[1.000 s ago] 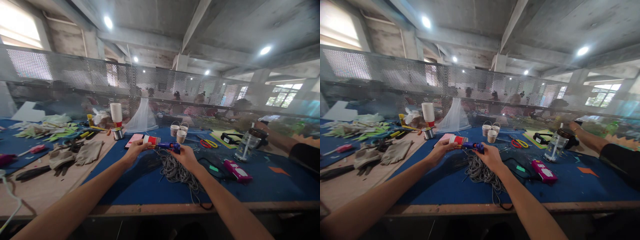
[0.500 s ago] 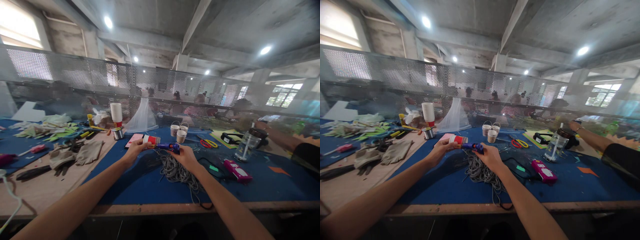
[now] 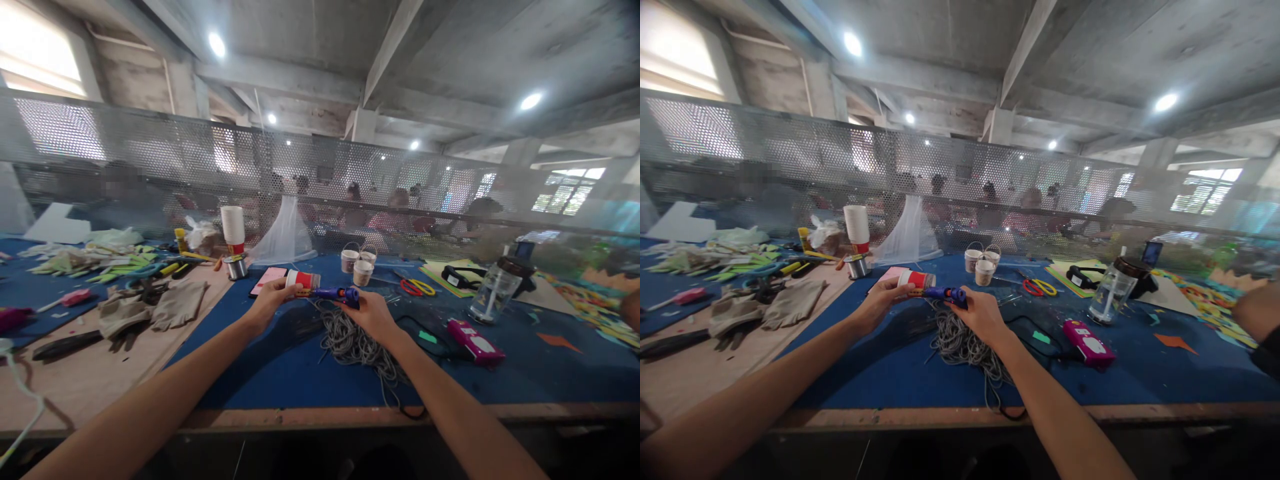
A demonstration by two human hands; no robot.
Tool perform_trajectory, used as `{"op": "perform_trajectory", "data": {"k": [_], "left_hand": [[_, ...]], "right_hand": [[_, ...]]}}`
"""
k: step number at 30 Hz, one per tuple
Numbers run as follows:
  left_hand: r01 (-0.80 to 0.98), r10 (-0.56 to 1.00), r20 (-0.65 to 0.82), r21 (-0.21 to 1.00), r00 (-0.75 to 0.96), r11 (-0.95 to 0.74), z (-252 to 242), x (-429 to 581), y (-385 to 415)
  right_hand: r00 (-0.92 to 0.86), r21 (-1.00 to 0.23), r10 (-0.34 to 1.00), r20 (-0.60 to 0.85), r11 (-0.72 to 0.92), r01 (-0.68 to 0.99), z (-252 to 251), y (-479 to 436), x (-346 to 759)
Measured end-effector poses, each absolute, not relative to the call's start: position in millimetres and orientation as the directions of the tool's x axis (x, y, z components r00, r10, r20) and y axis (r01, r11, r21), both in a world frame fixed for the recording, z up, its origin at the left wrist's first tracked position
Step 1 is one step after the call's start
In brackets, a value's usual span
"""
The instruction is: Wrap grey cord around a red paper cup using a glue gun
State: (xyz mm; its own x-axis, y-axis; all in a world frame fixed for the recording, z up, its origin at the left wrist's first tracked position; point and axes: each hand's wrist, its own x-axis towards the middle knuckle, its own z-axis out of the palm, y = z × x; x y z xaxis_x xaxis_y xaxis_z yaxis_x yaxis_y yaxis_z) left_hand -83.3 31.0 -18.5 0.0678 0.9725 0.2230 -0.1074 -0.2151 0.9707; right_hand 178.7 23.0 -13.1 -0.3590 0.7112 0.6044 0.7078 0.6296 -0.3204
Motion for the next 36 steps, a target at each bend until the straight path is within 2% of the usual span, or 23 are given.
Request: {"op": "perform_trajectory", "data": {"k": [5,14,30,36], "left_hand": [[-0.108,0.97,0.228,0.97,0.079,-0.219,-17.9,-83.4,30.2],[-0.123,0.965,0.236,0.967,0.111,-0.222,-17.0,-81.9,29.3],[-0.095,0.96,0.237,0.97,0.146,-0.225,-12.0,-80.3,24.6],[-0.099,0.958,0.243,0.968,0.151,-0.23,-14.9,-80.9,25.8]], "right_hand": [[-0.332,-0.359,0.73,0.597,0.613,0.703,-13.6,23.3,179.0],[-0.329,-0.355,0.736,0.591,0.604,0.713,-11.5,22.1,179.3],[-0.31,-0.25,0.705,0.638,0.57,0.782,-14.9,27.3,179.8],[-0.306,-0.269,0.699,0.646,0.584,0.766,-15.2,27.7,180.6]]}}
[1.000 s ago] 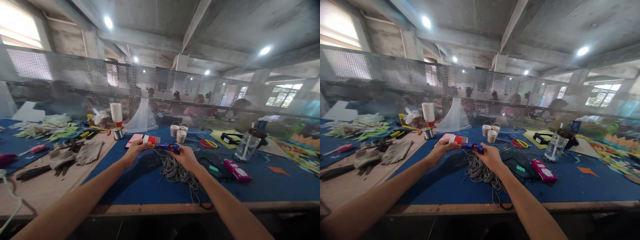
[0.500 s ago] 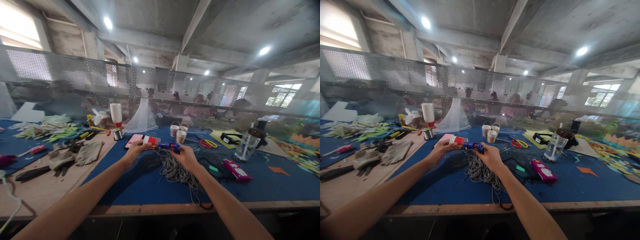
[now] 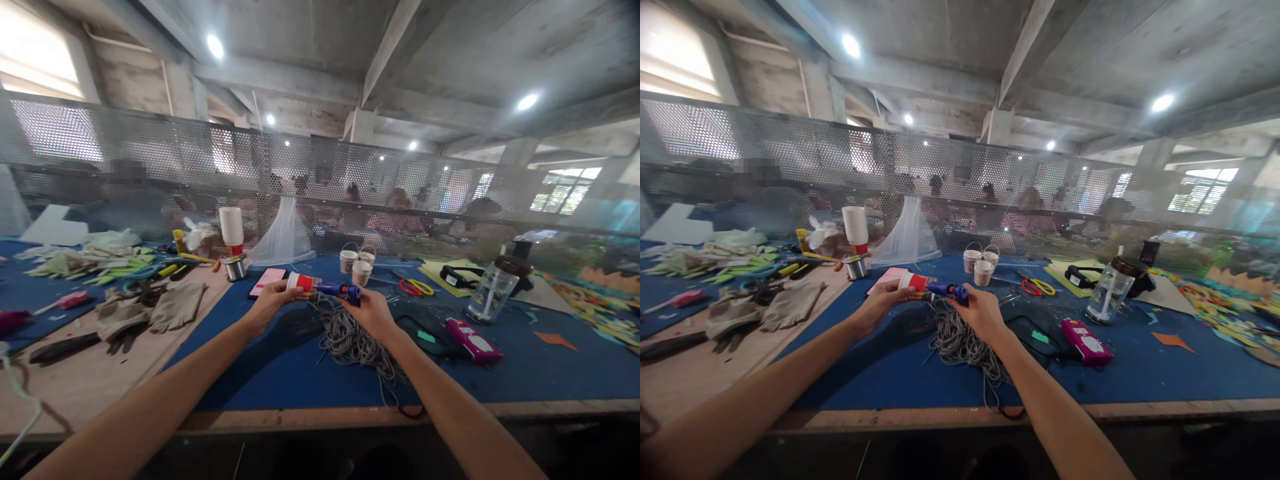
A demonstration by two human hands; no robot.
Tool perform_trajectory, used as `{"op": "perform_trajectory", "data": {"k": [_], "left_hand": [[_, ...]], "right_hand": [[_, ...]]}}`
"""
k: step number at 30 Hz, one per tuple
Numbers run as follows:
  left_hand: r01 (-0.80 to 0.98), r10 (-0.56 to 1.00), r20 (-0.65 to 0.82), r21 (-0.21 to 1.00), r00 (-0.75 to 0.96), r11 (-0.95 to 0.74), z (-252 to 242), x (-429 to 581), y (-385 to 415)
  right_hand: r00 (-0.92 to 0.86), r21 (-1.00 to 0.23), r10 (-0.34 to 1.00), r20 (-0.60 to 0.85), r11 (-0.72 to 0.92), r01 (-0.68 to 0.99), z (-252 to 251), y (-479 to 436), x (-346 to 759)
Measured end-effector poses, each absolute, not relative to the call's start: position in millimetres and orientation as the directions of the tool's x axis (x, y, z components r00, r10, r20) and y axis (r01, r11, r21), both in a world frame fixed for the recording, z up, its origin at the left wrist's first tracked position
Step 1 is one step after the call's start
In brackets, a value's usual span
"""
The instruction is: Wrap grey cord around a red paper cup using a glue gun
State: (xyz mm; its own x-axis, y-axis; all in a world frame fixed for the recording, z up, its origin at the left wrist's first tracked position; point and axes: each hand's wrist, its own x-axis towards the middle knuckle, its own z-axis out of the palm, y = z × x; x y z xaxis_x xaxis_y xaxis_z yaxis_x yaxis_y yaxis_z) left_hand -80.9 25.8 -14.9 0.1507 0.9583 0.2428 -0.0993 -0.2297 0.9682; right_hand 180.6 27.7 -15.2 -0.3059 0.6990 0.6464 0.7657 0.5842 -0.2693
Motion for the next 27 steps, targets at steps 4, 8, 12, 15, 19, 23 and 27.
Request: {"op": "perform_trajectory", "data": {"k": [4,8,12,15,19,23,27], "left_hand": [[-0.085,0.96,0.239,0.97,0.144,-0.229,-15.4,-80.7,25.6],[-0.094,0.954,0.252,0.966,0.165,-0.239,-16.0,-81.2,26.2],[-0.083,0.956,0.244,0.969,0.165,-0.233,-17.6,-81.7,28.3],[-0.084,0.957,0.246,0.968,0.153,-0.235,-17.4,-81.2,28.5],[-0.095,0.959,0.245,0.968,0.142,-0.233,-15.7,-80.9,27.3],[-0.103,0.959,0.244,0.967,0.141,-0.231,-16.8,-81.9,28.5],[-0.088,0.966,0.228,0.972,0.125,-0.218,-18.2,-82.7,30.3]], "right_hand": [[-0.299,-0.277,0.702,0.647,0.581,0.766,-15.3,27.9,180.8],[-0.299,-0.269,0.694,0.655,0.584,0.766,-15.6,28.1,181.0],[-0.295,-0.261,0.688,0.663,0.581,0.771,-15.8,28.8,180.5],[-0.276,-0.277,0.692,0.667,0.575,0.77,-15.0,28.6,179.5],[-0.256,-0.324,0.705,0.661,0.577,0.75,-14.2,28.1,178.7],[-0.227,-0.397,0.726,0.649,0.578,0.713,-14.3,29.5,178.2],[-0.178,-0.554,0.812,0.555,0.521,0.65,-9.3,28.0,176.8]]}}
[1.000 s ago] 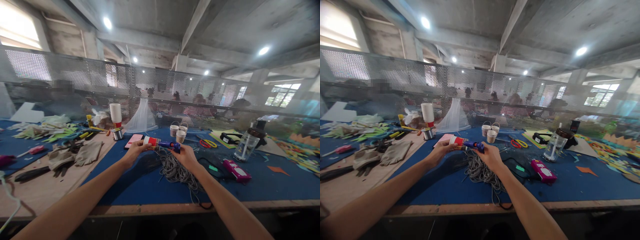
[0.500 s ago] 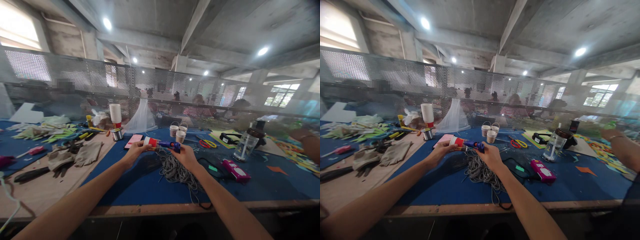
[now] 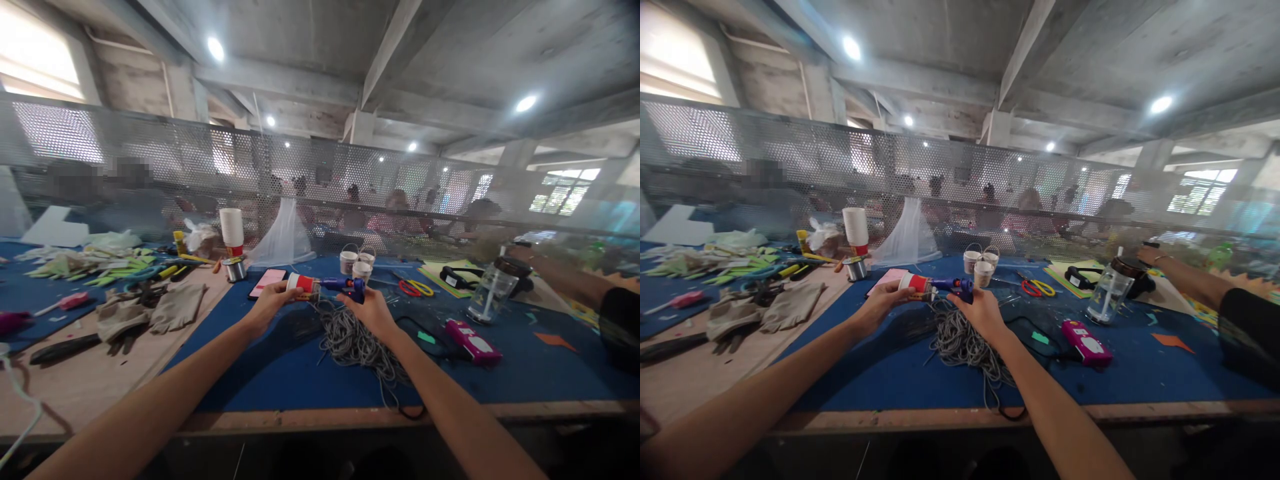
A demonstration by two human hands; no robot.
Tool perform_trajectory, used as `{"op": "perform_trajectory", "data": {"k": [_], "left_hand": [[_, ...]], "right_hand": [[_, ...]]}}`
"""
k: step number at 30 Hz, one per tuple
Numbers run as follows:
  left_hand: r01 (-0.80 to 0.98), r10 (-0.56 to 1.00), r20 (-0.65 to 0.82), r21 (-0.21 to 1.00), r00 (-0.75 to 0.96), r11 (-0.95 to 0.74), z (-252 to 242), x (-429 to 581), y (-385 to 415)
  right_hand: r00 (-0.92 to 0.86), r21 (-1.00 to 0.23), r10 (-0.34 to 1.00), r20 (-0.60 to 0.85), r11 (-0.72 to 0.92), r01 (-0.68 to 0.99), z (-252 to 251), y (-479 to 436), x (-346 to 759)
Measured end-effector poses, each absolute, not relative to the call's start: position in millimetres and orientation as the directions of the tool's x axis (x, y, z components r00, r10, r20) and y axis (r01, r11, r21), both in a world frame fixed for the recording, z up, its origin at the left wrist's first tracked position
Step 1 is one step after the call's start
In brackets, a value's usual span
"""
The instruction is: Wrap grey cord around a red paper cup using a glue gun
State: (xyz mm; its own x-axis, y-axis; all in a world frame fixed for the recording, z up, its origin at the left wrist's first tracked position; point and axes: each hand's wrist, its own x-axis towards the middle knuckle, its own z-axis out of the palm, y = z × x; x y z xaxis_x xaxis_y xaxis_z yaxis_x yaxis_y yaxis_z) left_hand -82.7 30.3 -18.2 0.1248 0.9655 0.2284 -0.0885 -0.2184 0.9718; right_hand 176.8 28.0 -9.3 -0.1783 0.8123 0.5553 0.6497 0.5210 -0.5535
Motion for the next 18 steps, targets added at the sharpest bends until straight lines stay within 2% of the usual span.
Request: {"op": "perform_trajectory", "data": {"k": [4,8,10,15,18], "left_hand": [[-0.104,0.97,0.212,0.974,0.119,-0.2,-16.2,-81.9,28.8],[-0.128,0.967,0.213,0.972,0.142,-0.196,-14.0,-81.4,26.1],[-0.133,0.969,0.208,0.973,0.136,-0.19,-14.3,-81.9,26.3],[-0.142,0.973,0.203,0.972,0.108,-0.187,-18.7,-83.6,30.7],[-0.147,0.977,0.196,0.972,0.084,-0.182,-21.0,-83.7,33.3]], "right_hand": [[-0.198,-0.753,0.882,0.427,0.468,0.463,-1.5,23.3,176.7],[-0.262,-0.851,0.889,0.376,0.443,0.281,2.0,24.6,178.8],[-0.232,-0.871,0.895,0.382,0.432,0.233,1.9,29.2,181.5],[-0.022,-0.86,0.926,0.377,0.358,0.364,-3.1,48.7,197.8],[0.043,-0.832,0.932,0.361,0.301,0.465,-9.1,60.6,211.6]]}}
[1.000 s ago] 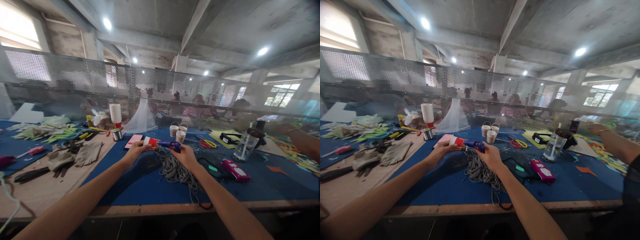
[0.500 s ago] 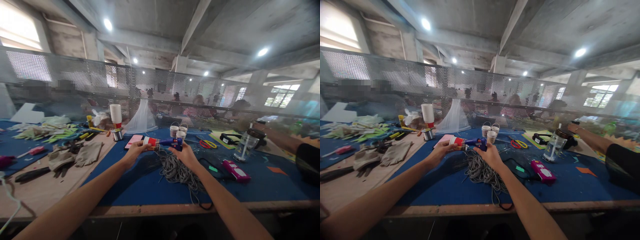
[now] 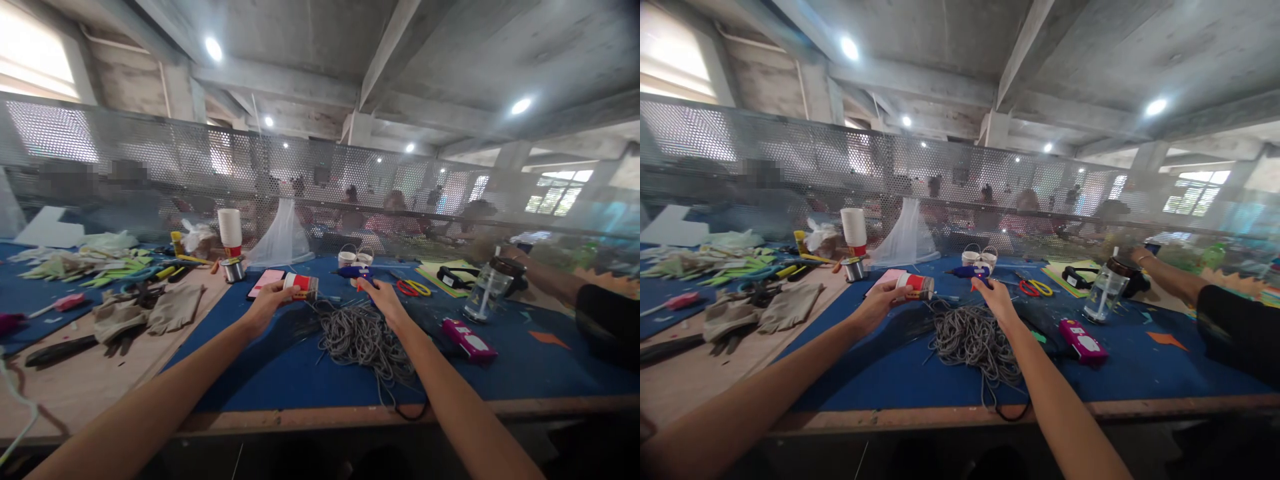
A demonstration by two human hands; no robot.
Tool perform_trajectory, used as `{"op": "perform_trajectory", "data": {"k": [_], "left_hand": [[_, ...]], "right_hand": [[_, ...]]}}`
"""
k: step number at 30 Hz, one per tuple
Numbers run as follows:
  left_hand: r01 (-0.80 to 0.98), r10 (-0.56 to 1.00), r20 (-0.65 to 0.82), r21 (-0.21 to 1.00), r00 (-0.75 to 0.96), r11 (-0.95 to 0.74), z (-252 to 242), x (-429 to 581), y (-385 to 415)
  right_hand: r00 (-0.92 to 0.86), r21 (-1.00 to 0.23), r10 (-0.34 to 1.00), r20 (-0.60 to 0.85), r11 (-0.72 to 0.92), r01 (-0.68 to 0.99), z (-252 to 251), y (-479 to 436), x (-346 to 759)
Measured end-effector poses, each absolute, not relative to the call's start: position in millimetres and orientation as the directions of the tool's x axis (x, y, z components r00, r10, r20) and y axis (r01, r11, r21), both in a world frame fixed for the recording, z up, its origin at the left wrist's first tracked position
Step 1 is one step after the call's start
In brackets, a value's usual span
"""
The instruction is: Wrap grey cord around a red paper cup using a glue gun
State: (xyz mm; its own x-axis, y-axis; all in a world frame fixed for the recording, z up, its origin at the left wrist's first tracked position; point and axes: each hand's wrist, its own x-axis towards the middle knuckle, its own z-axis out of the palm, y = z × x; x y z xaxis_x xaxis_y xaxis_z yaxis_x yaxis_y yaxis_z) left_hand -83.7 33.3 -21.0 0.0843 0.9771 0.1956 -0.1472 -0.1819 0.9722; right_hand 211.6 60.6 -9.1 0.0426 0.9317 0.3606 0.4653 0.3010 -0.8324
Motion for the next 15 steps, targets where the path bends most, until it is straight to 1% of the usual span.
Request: {"op": "perform_trajectory", "data": {"k": [3,7,15], "left_hand": [[-0.161,0.977,0.2,0.969,0.079,-0.185,-21.2,-83.3,34.0],[-0.167,0.977,0.205,0.967,0.061,-0.193,-19.2,-82.6,32.4],[-0.174,0.978,0.203,0.966,0.057,-0.19,-18.6,-81.6,31.2]], "right_hand": [[0.047,-0.777,0.942,0.333,0.246,0.579,-16.3,70.4,222.7],[0.053,-0.615,0.958,0.282,0.138,0.776,-24.6,80.9,230.8],[0.135,-0.454,0.977,0.168,-0.044,0.89,-31.3,87.3,240.8]]}}
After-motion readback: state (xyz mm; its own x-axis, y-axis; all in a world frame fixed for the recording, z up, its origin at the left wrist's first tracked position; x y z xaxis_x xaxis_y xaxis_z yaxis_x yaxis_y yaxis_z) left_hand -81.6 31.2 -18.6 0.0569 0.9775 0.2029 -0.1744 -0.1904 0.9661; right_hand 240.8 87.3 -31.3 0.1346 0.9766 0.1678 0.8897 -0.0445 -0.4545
